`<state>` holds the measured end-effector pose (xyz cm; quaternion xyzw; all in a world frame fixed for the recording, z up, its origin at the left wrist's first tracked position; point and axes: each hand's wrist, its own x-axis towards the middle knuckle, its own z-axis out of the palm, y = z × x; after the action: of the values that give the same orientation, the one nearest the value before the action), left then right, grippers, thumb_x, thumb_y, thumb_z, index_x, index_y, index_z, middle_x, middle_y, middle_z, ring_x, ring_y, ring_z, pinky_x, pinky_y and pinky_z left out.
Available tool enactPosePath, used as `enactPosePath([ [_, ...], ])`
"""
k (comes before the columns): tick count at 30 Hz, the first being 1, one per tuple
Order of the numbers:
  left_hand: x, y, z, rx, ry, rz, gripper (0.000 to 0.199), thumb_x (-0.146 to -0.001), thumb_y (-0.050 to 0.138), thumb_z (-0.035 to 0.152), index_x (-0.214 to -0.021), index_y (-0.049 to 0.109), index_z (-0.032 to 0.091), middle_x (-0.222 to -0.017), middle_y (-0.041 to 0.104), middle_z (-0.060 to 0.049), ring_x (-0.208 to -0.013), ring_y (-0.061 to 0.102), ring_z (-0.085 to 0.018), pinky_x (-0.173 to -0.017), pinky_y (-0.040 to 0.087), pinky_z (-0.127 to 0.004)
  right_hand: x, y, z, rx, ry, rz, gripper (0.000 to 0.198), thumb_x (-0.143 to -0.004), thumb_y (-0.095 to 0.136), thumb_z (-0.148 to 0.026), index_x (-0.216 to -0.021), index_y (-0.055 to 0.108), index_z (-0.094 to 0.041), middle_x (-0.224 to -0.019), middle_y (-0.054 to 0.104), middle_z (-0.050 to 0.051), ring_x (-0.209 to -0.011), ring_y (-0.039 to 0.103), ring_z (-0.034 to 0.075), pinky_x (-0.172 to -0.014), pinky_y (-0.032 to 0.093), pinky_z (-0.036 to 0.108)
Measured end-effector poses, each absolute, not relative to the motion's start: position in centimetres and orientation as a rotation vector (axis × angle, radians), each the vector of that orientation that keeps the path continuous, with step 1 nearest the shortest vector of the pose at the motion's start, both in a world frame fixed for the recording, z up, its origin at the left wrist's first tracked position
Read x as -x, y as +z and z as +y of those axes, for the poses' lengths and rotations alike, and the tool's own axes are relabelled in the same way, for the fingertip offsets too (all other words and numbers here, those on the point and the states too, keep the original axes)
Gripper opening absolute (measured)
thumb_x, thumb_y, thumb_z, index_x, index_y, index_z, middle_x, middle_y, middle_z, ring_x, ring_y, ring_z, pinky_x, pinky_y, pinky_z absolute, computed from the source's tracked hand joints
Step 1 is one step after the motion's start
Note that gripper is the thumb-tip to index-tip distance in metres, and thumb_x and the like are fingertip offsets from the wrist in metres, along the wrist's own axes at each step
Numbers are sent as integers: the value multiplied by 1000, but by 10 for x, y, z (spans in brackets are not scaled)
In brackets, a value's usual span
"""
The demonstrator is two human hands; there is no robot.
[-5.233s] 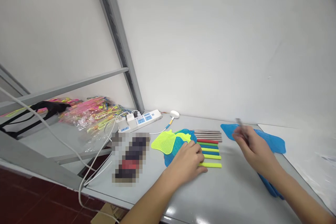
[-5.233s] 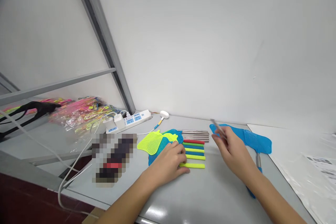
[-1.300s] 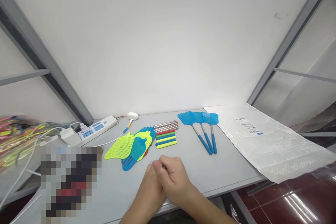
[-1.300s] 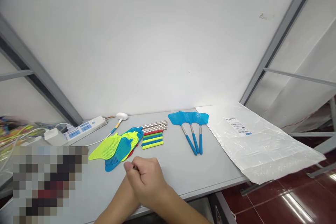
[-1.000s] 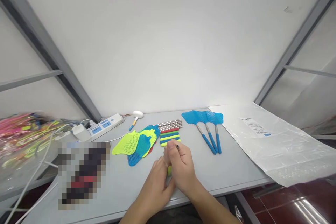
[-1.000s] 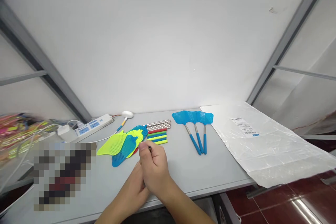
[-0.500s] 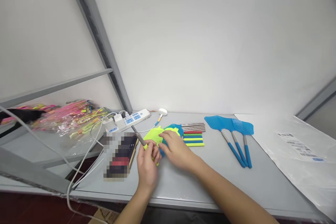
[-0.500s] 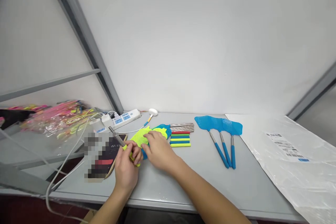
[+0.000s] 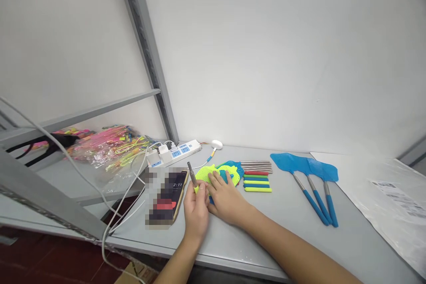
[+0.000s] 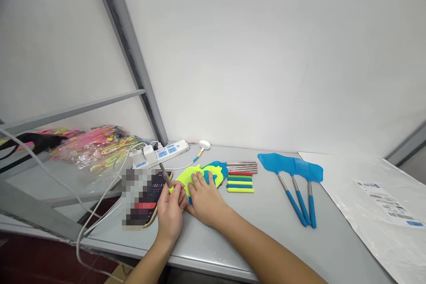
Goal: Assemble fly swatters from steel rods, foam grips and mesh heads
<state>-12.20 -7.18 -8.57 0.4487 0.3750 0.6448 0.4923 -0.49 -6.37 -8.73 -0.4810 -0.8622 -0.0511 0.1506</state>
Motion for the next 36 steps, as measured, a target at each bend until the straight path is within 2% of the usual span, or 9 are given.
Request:
enactPosePath([
  [3, 123, -88, -72, -1101, 1529, 867, 27, -88, 57, 46, -87, 50, 19, -64, 44, 6, -51, 37, -6, -47, 31, -16, 6, -88, -65, 1337, -230, -2466, 45, -97, 42, -40, -131, 54, -12, -140, 50, 19, -134, 38, 34, -110, 21, 61],
  [8, 124, -89, -72, -1120, 1512, 860, 25, -89, 57, 44, -89, 51, 20, -65, 42, 7, -52, 37, -6, -47, 30, -16, 4, -91, -69, 1260, -324, -2479, 25, -97, 46, -25, -111, 63, -14, -107, 69, 13, -106, 59, 26, -112, 20, 58],
  [14, 121, -89, -75, -1135, 1508, 866, 24, -88, 58, 43, -88, 51, 20, -66, 43, 6, -54, 37, -6, -49, 31, -16, -7, -101, -80, 1004, -576, -2545, 22, -94, 47, -12, -110, 62, -11, -105, 69, 15, -101, 60, 26, -108, 30, 55],
  [20, 109, -53, -61, -1169, 1520, 831, 23, -88, 58, 40, -84, 51, 19, -61, 36, 8, -50, 32, -5, -46, 28, -15, -33, -84, -76, 829, -520, -2411, 25, -95, 42, -10, -113, 59, -14, -106, 68, 13, -106, 59, 23, -107, 34, 48],
  [22, 101, -23, -46, -1191, 1504, 789, 23, -88, 58, 39, -81, 50, 19, -57, 29, 9, -47, 27, -5, -44, 23, -15, -46, -73, -67, 894, -341, -2207, 26, -96, 40, -11, -112, 60, -18, -103, 69, 10, -102, 60, 22, -107, 34, 48],
  [25, 80, 27, -15, -1231, 1459, 711, 20, -87, 56, 36, -79, 50, 19, -56, 25, 10, -45, 21, -4, -40, 18, -15, -68, -56, -51, 1034, -79, -1785, 24, -96, 41, -18, -107, 62, -23, -96, 67, 7, -92, 60, 21, -98, 42, 45],
  [29, 38, 66, 19, -1278, 1305, 616, 17, -86, 55, 33, -78, 48, 20, -56, 26, 10, -42, 18, -4, -38, 14, -15, -113, -38, -43, 1193, -7, -1384, 25, -96, 42, -29, -114, 57, -19, -107, 62, 12, -102, 57, 24, -90, 46, 44],
  [32, 5, 60, 18, -1303, 1085, 555, 25, -85, 56, 42, -77, 49, 19, -54, 28, 10, -41, 18, -4, -37, 16, -15, -161, -29, -50, 1280, 88, -1114, 30, -92, 52, -39, -114, 59, -19, -110, 64, 11, -102, 59, 26, -88, 48, 44],
  [36, -21, 12, -24, -1279, 779, 532, 39, -87, 49, 57, -74, 47, 20, -50, 26, 10, -39, 18, -5, -33, 18, -16, -225, -25, -63, 1283, 284, -873, 37, -88, 57, -48, -106, 64, -17, -100, 71, 10, -91, 67, 25, -76, 55, 39],
])
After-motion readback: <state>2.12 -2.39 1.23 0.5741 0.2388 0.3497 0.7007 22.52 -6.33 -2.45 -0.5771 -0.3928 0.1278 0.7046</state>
